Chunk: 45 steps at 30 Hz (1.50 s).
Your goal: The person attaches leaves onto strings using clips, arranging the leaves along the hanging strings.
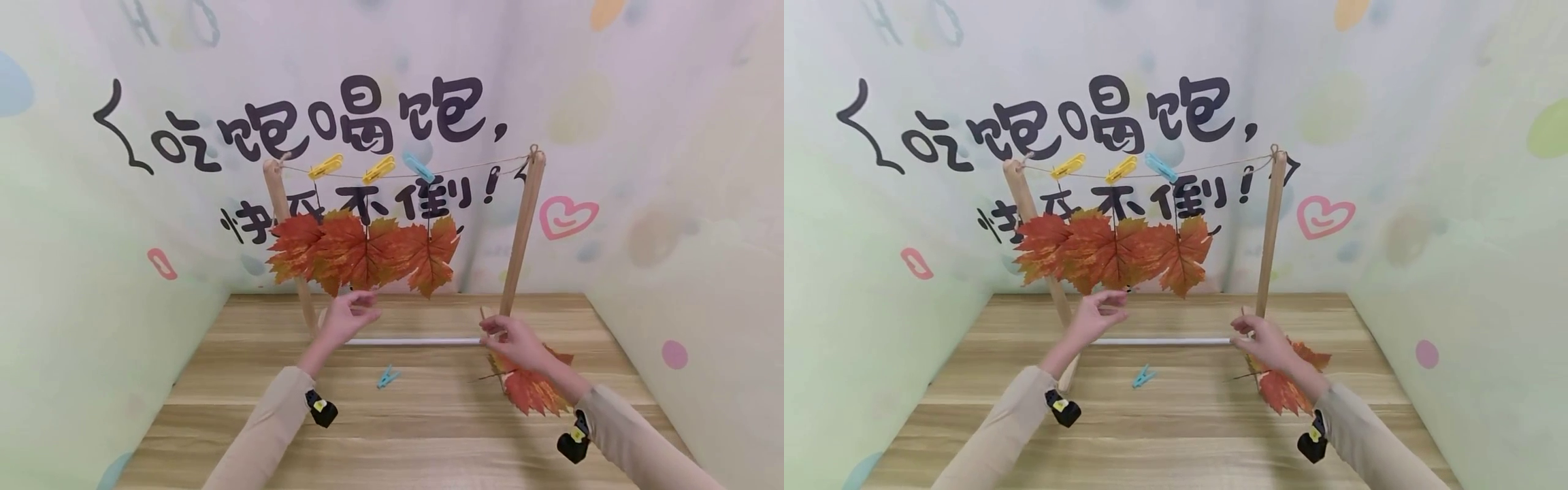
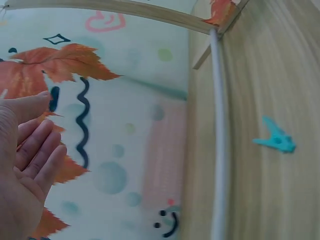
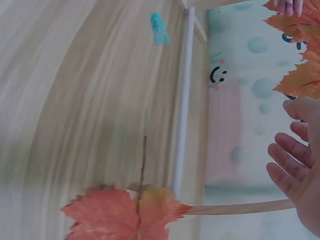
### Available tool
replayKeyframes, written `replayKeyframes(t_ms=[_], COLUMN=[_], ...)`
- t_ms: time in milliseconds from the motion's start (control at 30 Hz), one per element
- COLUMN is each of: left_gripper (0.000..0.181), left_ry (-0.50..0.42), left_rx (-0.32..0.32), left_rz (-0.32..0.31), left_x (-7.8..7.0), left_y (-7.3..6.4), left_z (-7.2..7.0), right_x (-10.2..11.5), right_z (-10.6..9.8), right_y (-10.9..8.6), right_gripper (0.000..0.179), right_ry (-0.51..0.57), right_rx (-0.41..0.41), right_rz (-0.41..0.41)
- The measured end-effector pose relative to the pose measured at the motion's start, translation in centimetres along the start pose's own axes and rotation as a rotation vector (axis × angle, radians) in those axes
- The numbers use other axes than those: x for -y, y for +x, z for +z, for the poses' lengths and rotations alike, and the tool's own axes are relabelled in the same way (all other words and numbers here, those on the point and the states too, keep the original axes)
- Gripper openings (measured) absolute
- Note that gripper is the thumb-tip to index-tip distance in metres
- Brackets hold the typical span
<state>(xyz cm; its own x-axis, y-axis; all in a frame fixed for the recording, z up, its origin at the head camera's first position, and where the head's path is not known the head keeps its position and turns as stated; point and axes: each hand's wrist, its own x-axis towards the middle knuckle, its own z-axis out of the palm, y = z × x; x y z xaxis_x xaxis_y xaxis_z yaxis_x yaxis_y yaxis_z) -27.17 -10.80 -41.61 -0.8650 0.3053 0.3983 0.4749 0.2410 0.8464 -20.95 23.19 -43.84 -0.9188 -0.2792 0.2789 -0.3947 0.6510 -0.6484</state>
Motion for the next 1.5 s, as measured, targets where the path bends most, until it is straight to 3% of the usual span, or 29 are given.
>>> replayKeyframes(t_ms=[167,233,333,400,467,733,933,1267,1500], left_gripper=[0.031,0.031,0.03,0.029,0.029,0.031,0.032,0.035,0.034], left_ry=[-0.01,-0.017,-0.04,-0.037,-0.034,-0.025,0.0,0.057,0.071], left_rx=[-0.009,-0.003,-0.014,-0.023,-0.038,-0.019,0.02,0.035,0.076], left_rz=[-0.084,-0.116,-0.153,-0.176,-0.187,-0.262,-0.277,-0.296,-0.259], left_x=[1.5,1.0,1.7,2.4,4.1,6.5,7.9,9.2,9.7], left_y=[-1.6,-2.2,-2.8,-3.0,-3.1,-4.8,-5.7,-7.1,-7.8], left_z=[1.4,1.7,2.3,2.7,3.3,4.7,5.3,5.8,6.1], right_x=[-1.4,-1.8,-2.3,-2.8,-3.2,-4.6,-5.5,-6.9,-7.7], right_z=[1.6,2.2,3.0,3.5,3.9,5.1,5.5,6.6,7.4], right_y=[-1.1,-1.6,-2.3,-2.7,-3.0,-4.5,-4.9,-4.9,-4.6], right_gripper=[0.026,0.026,0.026,0.028,0.03,0.032,0.036,0.027,0.02], right_ry=[-0.028,-0.035,-0.041,-0.043,-0.028,0.01,-0.02,-0.168,-0.214], right_rx=[0.053,0.068,0.064,0.049,0.033,0.032,0.031,-0.053,-0.064], right_rz=[-0.002,-0.009,0.0,0.002,0.015,0.072,0.096,-0.015,-0.049])
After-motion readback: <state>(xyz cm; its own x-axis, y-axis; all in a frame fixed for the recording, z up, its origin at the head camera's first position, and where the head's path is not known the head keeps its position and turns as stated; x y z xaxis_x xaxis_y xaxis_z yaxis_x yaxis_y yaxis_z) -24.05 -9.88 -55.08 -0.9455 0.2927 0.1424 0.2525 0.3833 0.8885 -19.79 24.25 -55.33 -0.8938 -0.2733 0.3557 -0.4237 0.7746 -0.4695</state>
